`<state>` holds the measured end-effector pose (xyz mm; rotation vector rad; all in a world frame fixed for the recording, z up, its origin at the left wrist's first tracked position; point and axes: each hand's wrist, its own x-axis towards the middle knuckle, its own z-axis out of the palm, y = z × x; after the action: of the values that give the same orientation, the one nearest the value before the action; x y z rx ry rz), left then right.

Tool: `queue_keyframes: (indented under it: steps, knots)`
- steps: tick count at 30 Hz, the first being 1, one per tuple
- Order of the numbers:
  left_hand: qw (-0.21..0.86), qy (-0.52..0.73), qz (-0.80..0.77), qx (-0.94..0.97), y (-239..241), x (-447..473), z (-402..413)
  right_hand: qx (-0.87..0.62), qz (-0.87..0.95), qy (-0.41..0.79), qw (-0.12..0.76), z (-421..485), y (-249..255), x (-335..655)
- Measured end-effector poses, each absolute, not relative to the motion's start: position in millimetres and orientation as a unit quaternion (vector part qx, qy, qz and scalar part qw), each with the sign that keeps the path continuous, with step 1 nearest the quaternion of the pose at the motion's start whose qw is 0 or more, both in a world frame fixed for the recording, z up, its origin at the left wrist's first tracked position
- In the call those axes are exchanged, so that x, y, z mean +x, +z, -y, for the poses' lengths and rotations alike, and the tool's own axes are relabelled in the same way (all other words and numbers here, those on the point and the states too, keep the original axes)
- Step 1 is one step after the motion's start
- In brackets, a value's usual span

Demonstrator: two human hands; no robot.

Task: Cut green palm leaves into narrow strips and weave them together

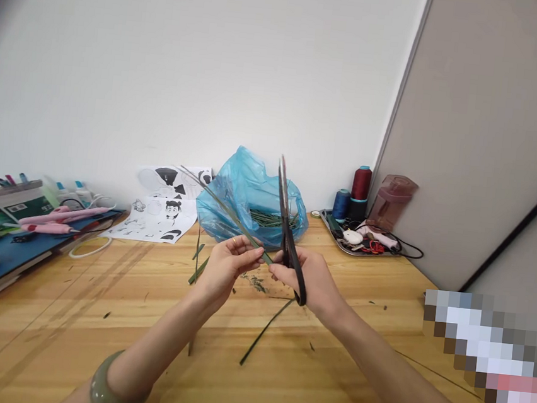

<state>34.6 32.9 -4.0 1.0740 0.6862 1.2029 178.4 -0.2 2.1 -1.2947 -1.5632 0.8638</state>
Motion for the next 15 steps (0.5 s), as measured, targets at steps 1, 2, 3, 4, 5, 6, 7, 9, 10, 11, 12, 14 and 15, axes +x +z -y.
queue_keyframes:
  steps: [1,2,3,4,5,6,7,9,10,11,12,14,15]
  knots:
    - [0.643,0.535,-0.303,0.457,-6,34,-33,-0.515,0.628,0.365,0.455,-1,0,179]
    - [0.646,0.542,-0.304,0.443,-8,35,-33,-0.508,0.624,0.378,0.458,-2,-3,181]
    - [0.649,0.549,-0.305,0.430,-11,35,-33,-0.505,0.621,0.386,0.460,-4,-6,182]
    - [0.652,0.554,-0.304,0.420,-13,36,-34,-0.505,0.618,0.388,0.461,-5,-9,184]
    - [0.655,0.559,-0.301,0.410,-15,38,-33,-0.509,0.615,0.386,0.463,-6,-12,186]
    - [0.660,0.563,-0.299,0.399,-17,39,-33,-0.512,0.612,0.383,0.466,-6,-14,188]
    - [0.664,0.566,-0.296,0.388,-19,41,-33,-0.515,0.609,0.379,0.469,-7,-16,189]
    - [0.674,0.569,-0.295,0.368,-21,43,-33,-0.523,0.606,0.363,0.477,-7,-18,190]
    - [0.678,0.568,-0.296,0.360,-21,44,-33,-0.529,0.605,0.350,0.481,-6,-18,190]
    - [0.683,0.565,-0.299,0.354,-22,44,-33,-0.534,0.606,0.337,0.484,-5,-18,189]
    - [0.687,0.560,-0.302,0.350,-22,44,-33,-0.539,0.607,0.322,0.487,-4,-18,188]
    - [0.695,0.549,-0.309,0.346,-22,45,-32,-0.542,0.615,0.295,0.490,-2,-18,186]
    - [0.699,0.542,-0.313,0.346,-21,45,-31,-0.542,0.620,0.285,0.491,0,-18,185]
